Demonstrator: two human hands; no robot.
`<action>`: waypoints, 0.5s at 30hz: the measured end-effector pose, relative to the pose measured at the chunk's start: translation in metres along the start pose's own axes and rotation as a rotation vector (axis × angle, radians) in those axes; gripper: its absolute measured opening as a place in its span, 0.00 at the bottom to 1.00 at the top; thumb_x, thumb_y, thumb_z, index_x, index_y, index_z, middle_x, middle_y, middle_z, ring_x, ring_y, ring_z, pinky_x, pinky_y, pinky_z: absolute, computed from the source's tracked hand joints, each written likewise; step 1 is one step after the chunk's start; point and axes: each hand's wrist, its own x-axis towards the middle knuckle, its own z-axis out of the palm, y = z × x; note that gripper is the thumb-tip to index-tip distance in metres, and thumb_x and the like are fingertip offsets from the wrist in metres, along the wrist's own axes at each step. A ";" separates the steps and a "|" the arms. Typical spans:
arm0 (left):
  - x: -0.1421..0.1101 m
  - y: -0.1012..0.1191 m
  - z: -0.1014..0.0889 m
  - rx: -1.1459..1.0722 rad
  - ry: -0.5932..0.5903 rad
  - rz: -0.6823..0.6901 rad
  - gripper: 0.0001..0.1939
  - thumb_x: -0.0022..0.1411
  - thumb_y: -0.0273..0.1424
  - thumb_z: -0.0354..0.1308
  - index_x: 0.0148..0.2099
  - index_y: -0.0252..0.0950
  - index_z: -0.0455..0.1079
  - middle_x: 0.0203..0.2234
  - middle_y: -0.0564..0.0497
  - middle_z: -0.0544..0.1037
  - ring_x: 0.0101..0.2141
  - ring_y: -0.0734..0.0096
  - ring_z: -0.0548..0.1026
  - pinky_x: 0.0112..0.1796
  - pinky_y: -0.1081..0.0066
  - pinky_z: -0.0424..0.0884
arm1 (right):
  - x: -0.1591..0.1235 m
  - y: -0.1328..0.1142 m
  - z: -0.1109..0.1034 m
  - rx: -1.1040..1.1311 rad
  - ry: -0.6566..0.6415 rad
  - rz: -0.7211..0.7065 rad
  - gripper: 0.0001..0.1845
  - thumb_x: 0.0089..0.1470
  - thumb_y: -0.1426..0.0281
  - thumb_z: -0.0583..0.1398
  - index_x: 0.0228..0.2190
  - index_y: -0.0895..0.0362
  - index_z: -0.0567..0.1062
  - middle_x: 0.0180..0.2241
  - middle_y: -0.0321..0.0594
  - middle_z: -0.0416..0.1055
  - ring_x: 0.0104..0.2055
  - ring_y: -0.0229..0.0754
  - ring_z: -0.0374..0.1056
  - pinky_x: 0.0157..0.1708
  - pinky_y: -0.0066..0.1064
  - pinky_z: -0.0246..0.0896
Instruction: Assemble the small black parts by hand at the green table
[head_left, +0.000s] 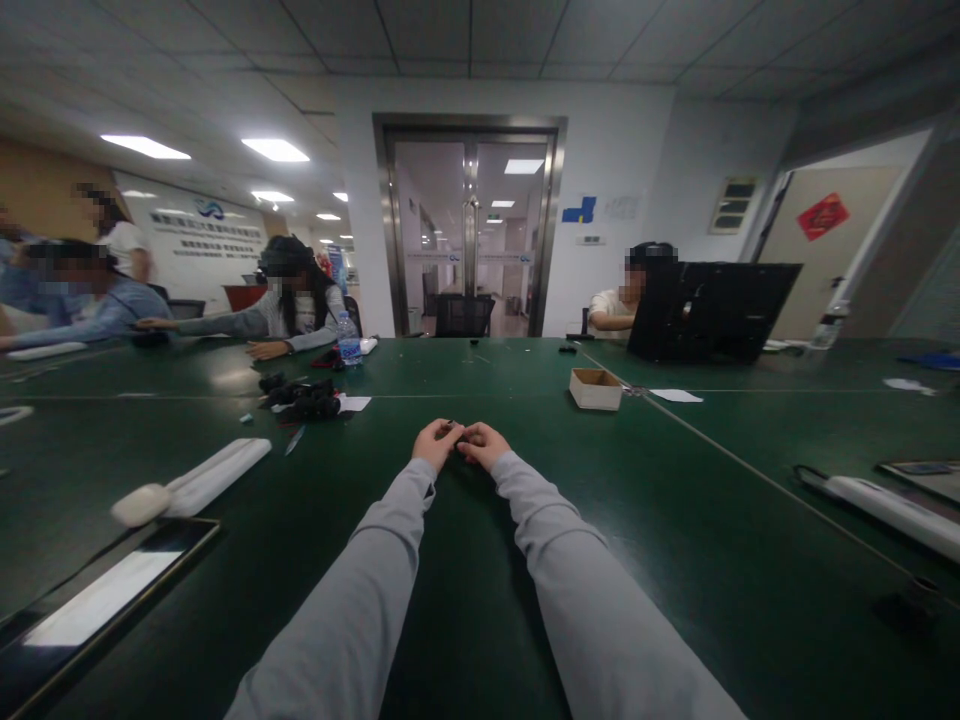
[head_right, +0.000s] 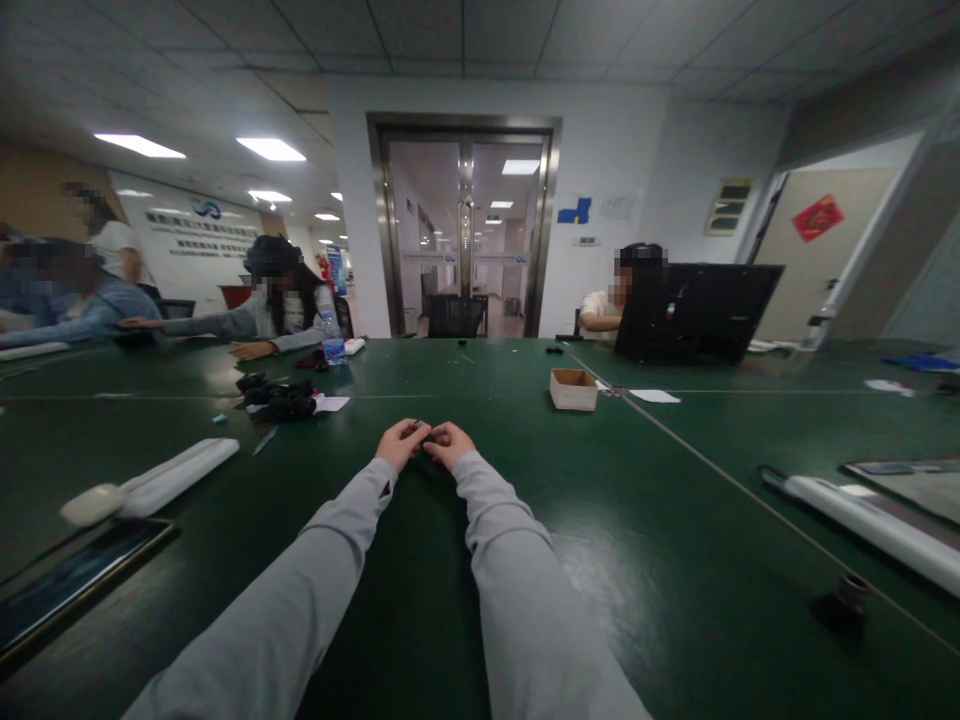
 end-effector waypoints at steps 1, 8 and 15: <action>-0.002 0.001 -0.002 0.000 -0.009 0.005 0.19 0.45 0.43 0.57 0.33 0.32 0.68 0.24 0.52 0.70 0.18 0.83 0.63 0.19 0.80 0.62 | -0.002 -0.001 0.003 -0.097 0.015 -0.042 0.13 0.39 0.73 0.62 0.29 0.57 0.64 0.19 0.27 0.64 0.19 0.30 0.62 0.22 0.24 0.60; -0.030 0.006 -0.030 0.117 -0.203 -0.066 0.20 0.45 0.45 0.56 0.34 0.34 0.65 0.26 0.52 0.70 0.15 0.81 0.65 0.14 0.79 0.59 | -0.041 -0.017 0.008 -0.760 -0.077 -0.246 0.18 0.36 0.65 0.65 0.33 0.57 0.73 0.34 0.39 0.64 0.36 0.39 0.60 0.38 0.33 0.57; -0.086 0.029 -0.112 0.154 -0.403 -0.228 0.22 0.43 0.46 0.57 0.36 0.35 0.65 0.32 0.49 0.72 0.23 0.76 0.71 0.20 0.77 0.64 | -0.147 -0.043 -0.026 -0.804 -0.340 -0.461 0.20 0.45 0.68 0.59 0.42 0.54 0.70 0.44 0.43 0.63 0.46 0.42 0.57 0.46 0.36 0.54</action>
